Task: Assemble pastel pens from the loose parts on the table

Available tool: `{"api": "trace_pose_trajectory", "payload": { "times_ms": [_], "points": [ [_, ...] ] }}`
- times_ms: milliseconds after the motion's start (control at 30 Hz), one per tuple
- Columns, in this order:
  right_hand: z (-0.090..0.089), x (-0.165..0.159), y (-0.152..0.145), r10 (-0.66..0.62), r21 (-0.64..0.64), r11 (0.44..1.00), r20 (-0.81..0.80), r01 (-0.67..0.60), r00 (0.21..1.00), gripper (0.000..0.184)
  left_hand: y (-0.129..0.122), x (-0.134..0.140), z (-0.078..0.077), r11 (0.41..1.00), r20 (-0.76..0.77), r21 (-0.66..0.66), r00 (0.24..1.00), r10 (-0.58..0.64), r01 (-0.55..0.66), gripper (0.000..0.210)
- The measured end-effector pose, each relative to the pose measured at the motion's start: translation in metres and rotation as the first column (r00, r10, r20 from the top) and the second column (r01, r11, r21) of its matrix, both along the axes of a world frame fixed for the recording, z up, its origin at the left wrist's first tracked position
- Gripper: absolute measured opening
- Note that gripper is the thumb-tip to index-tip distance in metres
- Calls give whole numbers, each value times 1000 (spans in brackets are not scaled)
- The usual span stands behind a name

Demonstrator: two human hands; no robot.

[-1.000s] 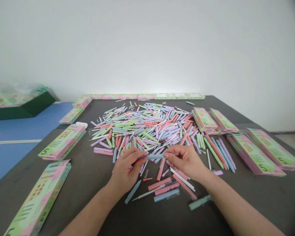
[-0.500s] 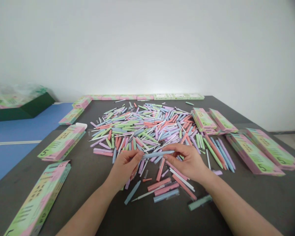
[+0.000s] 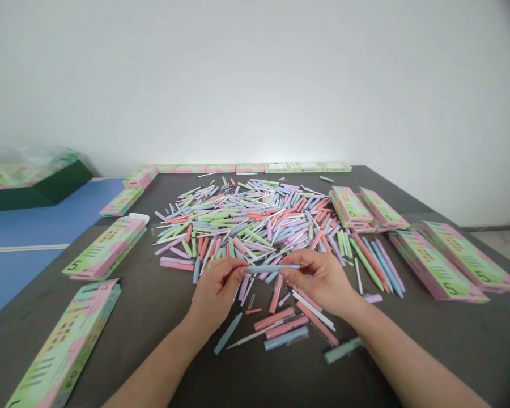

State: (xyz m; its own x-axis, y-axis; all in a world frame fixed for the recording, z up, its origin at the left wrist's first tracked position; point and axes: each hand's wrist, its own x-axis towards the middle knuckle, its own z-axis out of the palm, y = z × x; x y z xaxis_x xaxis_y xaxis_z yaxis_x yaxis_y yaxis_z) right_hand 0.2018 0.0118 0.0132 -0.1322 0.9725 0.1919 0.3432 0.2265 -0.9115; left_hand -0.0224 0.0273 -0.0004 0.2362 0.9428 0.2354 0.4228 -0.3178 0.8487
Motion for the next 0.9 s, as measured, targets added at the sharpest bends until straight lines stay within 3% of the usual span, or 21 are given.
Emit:
{"api": "trace_pose_trajectory", "payload": {
  "times_ms": [133,233,433,600,700,767,900],
  "points": [
    [-2,1,1,16,-47,999,-28,-17,999,18,1,-1,2,988,-66,155,998,1,9,24],
    [0,2,2,46,-15,999,39,-46,998,15,3,-1,2,984,-79,177,997,8,6,23],
    [2,3,3,102,182,966,393,-186,914,14,2,0,1,998,25,-51,999,32,-31,21],
    [0,5,7,46,326,910,537,-257,843,17,2,3,3,974,188,-225,981,40,3,36],
    [3,15,13,-34,346,921,524,-177,851,17,3,4,1,975,312,-218,949,39,31,44],
    [8,25,17,-123,321,946,499,-51,858,15,4,3,-1,979,346,-198,938,32,40,41],
    [21,50,25,-264,150,965,553,217,790,20,6,2,-5,977,340,-204,940,15,58,37]
  ]
}}
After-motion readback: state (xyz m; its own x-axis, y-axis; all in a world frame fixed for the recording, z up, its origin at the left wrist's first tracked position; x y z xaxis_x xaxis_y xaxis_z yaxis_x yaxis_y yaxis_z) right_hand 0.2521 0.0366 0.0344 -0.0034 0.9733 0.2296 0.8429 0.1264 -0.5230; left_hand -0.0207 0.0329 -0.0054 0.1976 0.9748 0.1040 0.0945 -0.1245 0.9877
